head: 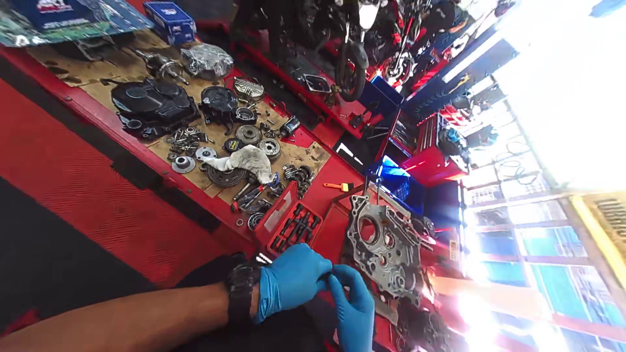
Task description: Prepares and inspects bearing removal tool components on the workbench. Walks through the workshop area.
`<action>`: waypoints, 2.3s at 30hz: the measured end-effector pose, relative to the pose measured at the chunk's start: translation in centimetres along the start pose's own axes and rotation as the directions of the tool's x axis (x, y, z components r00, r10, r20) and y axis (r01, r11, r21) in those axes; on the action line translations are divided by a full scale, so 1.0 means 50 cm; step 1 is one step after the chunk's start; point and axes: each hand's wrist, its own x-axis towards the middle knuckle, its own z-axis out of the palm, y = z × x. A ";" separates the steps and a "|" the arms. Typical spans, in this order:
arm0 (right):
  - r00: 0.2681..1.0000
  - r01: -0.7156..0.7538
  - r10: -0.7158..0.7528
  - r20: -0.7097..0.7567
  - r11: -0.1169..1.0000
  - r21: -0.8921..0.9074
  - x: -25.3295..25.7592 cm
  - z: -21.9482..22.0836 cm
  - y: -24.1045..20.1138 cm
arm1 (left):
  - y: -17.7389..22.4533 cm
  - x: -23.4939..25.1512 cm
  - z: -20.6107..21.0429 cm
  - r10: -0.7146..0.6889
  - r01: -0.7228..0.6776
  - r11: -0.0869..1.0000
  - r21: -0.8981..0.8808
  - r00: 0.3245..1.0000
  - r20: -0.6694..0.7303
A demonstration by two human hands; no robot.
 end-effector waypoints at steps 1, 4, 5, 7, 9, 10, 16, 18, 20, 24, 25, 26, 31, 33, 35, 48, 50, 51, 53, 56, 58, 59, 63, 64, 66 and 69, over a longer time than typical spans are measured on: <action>1.000 0.020 -0.020 0.001 1.000 0.005 0.000 -0.021 -0.006 | 0.018 0.004 0.007 0.011 -0.011 1.000 -0.006 0.999 -0.030; 0.999 0.048 -0.049 0.014 0.999 0.008 -0.003 -0.075 -0.014 | 0.060 0.014 0.035 0.052 -0.048 0.998 0.028 0.987 -0.150; 0.999 0.045 -0.046 0.016 0.999 0.018 -0.003 -0.088 -0.013 | 0.070 0.019 0.047 0.082 -0.069 0.995 0.072 0.975 -0.204; 0.999 0.041 -0.042 0.026 0.998 0.039 -0.004 -0.114 -0.010 | 0.089 0.029 0.076 0.145 -0.103 0.984 0.146 0.939 -0.312; 0.998 0.040 -0.042 0.048 0.998 0.048 -0.002 -0.135 -0.011 | 0.105 0.037 0.101 0.175 -0.109 0.977 0.182 0.898 -0.404; 0.997 0.038 -0.041 0.062 0.998 0.050 0.000 -0.143 -0.014 | 0.111 0.039 0.109 0.180 -0.100 0.975 0.198 0.879 -0.442; 0.985 0.073 -0.089 0.151 0.991 0.108 0.009 -0.170 -0.016 | 0.141 0.038 0.142 0.212 -0.013 0.945 0.328 0.786 -0.581; 0.981 0.085 -0.108 0.162 0.986 0.144 0.010 -0.175 -0.011 | 0.148 0.039 0.147 0.241 0.004 0.927 0.374 0.759 -0.605; 0.980 0.075 -0.107 0.168 0.980 0.185 0.007 -0.176 -0.004 | 0.154 0.037 0.148 0.244 0.016 0.920 0.392 0.759 -0.603; 0.985 0.037 -0.074 0.154 0.972 0.233 -0.002 -0.173 0.001 | 0.161 0.035 0.153 0.214 0.037 0.922 0.385 0.780 -0.588; 0.986 0.036 -0.074 0.150 0.970 0.240 -0.004 -0.174 0.002 | 0.161 0.036 0.155 0.215 0.036 0.923 0.384 0.778 -0.590; 0.987 0.038 -0.075 0.145 0.970 0.242 -0.005 -0.173 0.002 | 0.161 0.037 0.157 0.214 0.032 0.926 0.377 0.777 -0.592; 0.985 0.032 -0.072 0.156 0.970 0.241 -0.011 -0.160 -0.008 | 0.155 0.022 0.155 0.208 0.029 0.934 0.356 0.765 -0.609; 0.983 0.039 -0.078 0.166 0.973 0.226 -0.010 -0.143 -0.018 | 0.149 0.004 0.148 0.185 0.035 0.945 0.325 0.761 -0.621; 0.981 0.078 -0.105 0.162 0.983 0.167 -0.008 -0.120 -0.030 | 0.134 -0.019 0.142 0.122 0.059 0.963 0.264 0.777 -0.618; 0.922 0.209 -0.256 0.292 0.961 0.181 -0.027 0.192 -0.214 | -0.072 -0.273 0.066 -0.233 0.174 0.970 -0.169 0.865 -0.444; 0.906 0.214 -0.273 0.323 0.955 0.205 -0.035 0.273 -0.243 | -0.114 -0.344 0.044 -0.253 0.180 0.963 -0.198 0.851 -0.460; 0.896 0.217 -0.285 0.342 0.950 0.222 -0.038 0.316 -0.256 | -0.137 -0.380 0.034 -0.266 0.187 0.960 -0.207 0.836 -0.481; 0.878 0.214 -0.297 0.375 0.945 0.248 -0.041 0.400 -0.285 | -0.182 -0.449 0.009 -0.286 0.201 0.956 -0.216 0.806 -0.518; 0.854 0.199 -0.295 0.427 0.946 0.256 -0.050 0.521 -0.341 | -0.239 -0.552 -0.024 -0.347 0.231 0.933 -0.276 0.779 -0.523; 0.833 0.184 -0.304 0.462 0.940 0.286 -0.049 0.594 -0.380 | -0.268 -0.612 -0.048 -0.388 0.242 0.914 -0.324 0.753 -0.532; 0.820 0.184 -0.313 0.479 0.937 0.298 -0.045 0.628 -0.396 | -0.281 -0.638 -0.060 -0.400 0.246 0.909 -0.336 0.737 -0.545; 0.763 0.243 -0.376 0.526 0.921 0.306 -0.003 0.745 -0.445 | -0.354 -0.706 -0.109 -0.414 0.234 0.906 -0.352 0.660 -0.627; 0.745 0.257 -0.390 0.541 0.916 0.307 0.013 0.775 -0.454 | -0.375 -0.718 -0.125 -0.422 0.234 0.903 -0.360 0.641 -0.641; 0.709 0.230 -0.411 0.573 0.903 0.362 0.052 0.846 -0.462 | -0.416 -0.748 -0.165 -0.453 0.258 0.889 -0.379 0.626 -0.635; 0.522 -0.275 -0.337 0.784 0.803 0.528 0.128 1.006 -0.487 | -0.486 -0.796 -0.235 -0.518 0.313 0.853 -0.417 0.596 -0.613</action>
